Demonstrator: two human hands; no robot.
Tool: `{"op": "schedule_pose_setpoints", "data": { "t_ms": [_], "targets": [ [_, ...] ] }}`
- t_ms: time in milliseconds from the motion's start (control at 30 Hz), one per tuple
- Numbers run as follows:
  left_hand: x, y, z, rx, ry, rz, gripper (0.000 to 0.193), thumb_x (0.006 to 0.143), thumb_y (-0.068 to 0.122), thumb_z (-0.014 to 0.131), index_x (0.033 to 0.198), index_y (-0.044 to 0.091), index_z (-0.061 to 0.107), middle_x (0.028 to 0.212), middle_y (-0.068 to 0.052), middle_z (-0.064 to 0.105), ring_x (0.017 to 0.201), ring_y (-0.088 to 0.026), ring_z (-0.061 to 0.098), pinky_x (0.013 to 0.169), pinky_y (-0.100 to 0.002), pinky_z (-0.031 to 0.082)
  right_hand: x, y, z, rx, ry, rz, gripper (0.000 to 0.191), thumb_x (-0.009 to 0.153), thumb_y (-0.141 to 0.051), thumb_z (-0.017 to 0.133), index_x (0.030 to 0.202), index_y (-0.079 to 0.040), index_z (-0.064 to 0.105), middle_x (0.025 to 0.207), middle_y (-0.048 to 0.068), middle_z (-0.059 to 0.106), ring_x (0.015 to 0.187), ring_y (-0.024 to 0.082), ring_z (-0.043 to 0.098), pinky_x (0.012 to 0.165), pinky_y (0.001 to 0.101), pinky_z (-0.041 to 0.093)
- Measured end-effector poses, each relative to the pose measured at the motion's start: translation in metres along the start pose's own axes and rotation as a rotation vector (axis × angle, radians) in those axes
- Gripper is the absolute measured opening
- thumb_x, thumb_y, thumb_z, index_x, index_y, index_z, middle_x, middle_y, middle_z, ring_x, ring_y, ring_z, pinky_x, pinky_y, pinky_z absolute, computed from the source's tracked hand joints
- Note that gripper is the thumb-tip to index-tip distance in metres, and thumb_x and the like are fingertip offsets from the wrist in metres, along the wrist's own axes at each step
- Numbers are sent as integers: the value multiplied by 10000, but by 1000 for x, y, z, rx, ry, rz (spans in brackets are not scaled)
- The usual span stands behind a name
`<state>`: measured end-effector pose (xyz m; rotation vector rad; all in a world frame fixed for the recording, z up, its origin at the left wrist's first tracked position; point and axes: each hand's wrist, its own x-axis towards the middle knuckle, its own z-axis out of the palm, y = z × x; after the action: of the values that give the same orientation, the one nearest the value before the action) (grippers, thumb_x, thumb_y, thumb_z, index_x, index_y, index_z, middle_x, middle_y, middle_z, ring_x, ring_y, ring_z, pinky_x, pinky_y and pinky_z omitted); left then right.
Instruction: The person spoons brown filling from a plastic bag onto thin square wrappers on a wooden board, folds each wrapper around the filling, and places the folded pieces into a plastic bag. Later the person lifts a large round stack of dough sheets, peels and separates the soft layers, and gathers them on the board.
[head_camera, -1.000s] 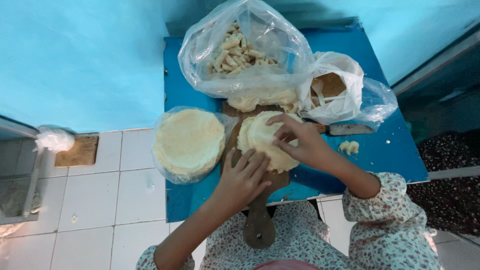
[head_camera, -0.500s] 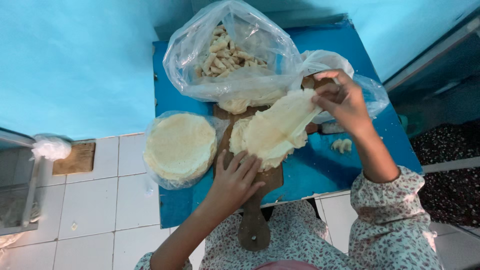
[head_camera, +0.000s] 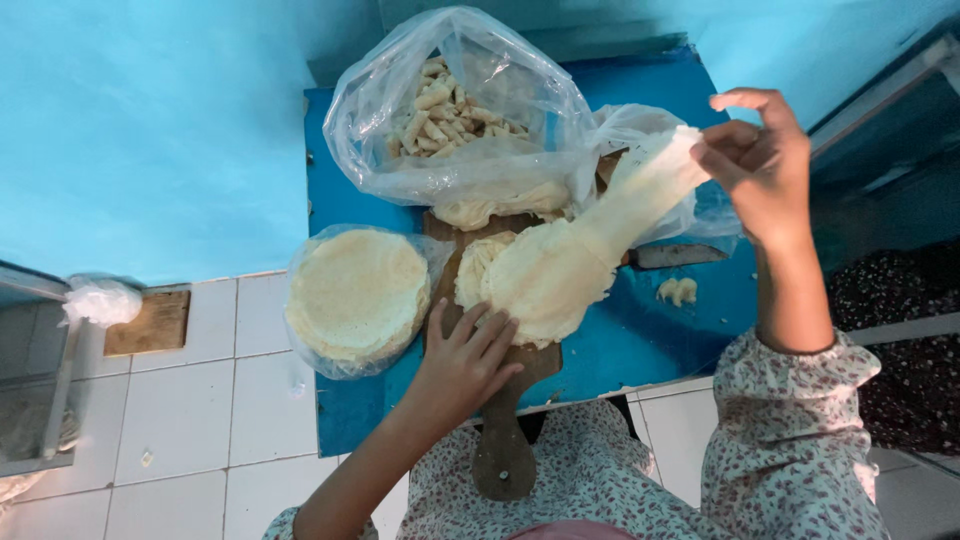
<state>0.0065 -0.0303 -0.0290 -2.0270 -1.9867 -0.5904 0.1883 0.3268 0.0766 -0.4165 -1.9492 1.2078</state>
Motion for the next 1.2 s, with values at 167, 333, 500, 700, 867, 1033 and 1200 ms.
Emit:
{"op": "schedule_pose_setpoints", "data": {
  "t_ms": [167, 333, 500, 700, 867, 1033, 1200],
  "targets": [
    [2, -1, 1, -9, 16, 0, 557, 906, 427, 703, 1315, 53, 643, 1352, -106, 602, 1346, -312, 488, 1111, -704, 280, 0, -45, -13, 32, 24, -157, 390, 1063, 224, 648, 1338, -19, 516, 1088, 106, 698, 1026, 140, 722, 882, 250, 587],
    [19, 6, -22, -68, 32, -87, 476, 915, 402, 763, 1236, 68, 651, 1317, -103, 612, 1262, -319, 546, 1131, -678, 318, -15, -90, 16, -89, -205, -175, 476, 968, 228, 605, 1367, -25, 551, 1143, 106, 678, 1073, 172, 710, 898, 297, 606],
    [24, 10, -75, -586, 333, -183, 590, 848, 215, 795, 1363, 21, 585, 1385, -166, 581, 1277, -350, 551, 1053, -477, 433, -47, -129, 72, 67, -611, 16, 553, 848, 136, 647, 1353, -72, 561, 1094, 103, 707, 1011, 183, 758, 806, 312, 659],
    [9, -12, -108, -992, 76, -642, 178, 879, 166, 824, 1014, 55, 789, 846, -71, 780, 766, -114, 682, 696, -275, 554, -44, -148, 138, -15, -743, 47, 391, 929, 13, 707, 1290, -86, 591, 948, 53, 751, 896, 148, 773, 707, 281, 628],
    [1, -69, -132, -487, 625, -544, 153, 895, 86, 793, 1042, 113, 758, 958, -26, 759, 840, -130, 688, 829, -299, 544, -5, -124, 198, 10, -452, -339, 384, 1014, 7, 703, 1351, -77, 539, 1069, 53, 746, 1018, 174, 766, 879, 297, 623],
    [-23, -99, -138, 31, 576, -453, 176, 961, 87, 772, 1073, 222, 781, 1176, 17, 736, 1185, -235, 651, 1256, -640, 191, 5, -82, 249, -31, -290, -790, 296, 945, -20, 722, 1154, -168, 575, 1127, 146, 697, 1110, 296, 703, 929, 382, 575],
    [-60, -83, -102, 108, 309, -522, 216, 862, 94, 747, 1043, 209, 769, 1168, 47, 730, 1236, -238, 611, 1187, -722, 143, -28, -45, 261, -205, -672, -543, 398, 927, -106, 745, 1302, -110, 612, 1063, 65, 741, 1016, 289, 686, 865, 427, 554]
  ]
}}
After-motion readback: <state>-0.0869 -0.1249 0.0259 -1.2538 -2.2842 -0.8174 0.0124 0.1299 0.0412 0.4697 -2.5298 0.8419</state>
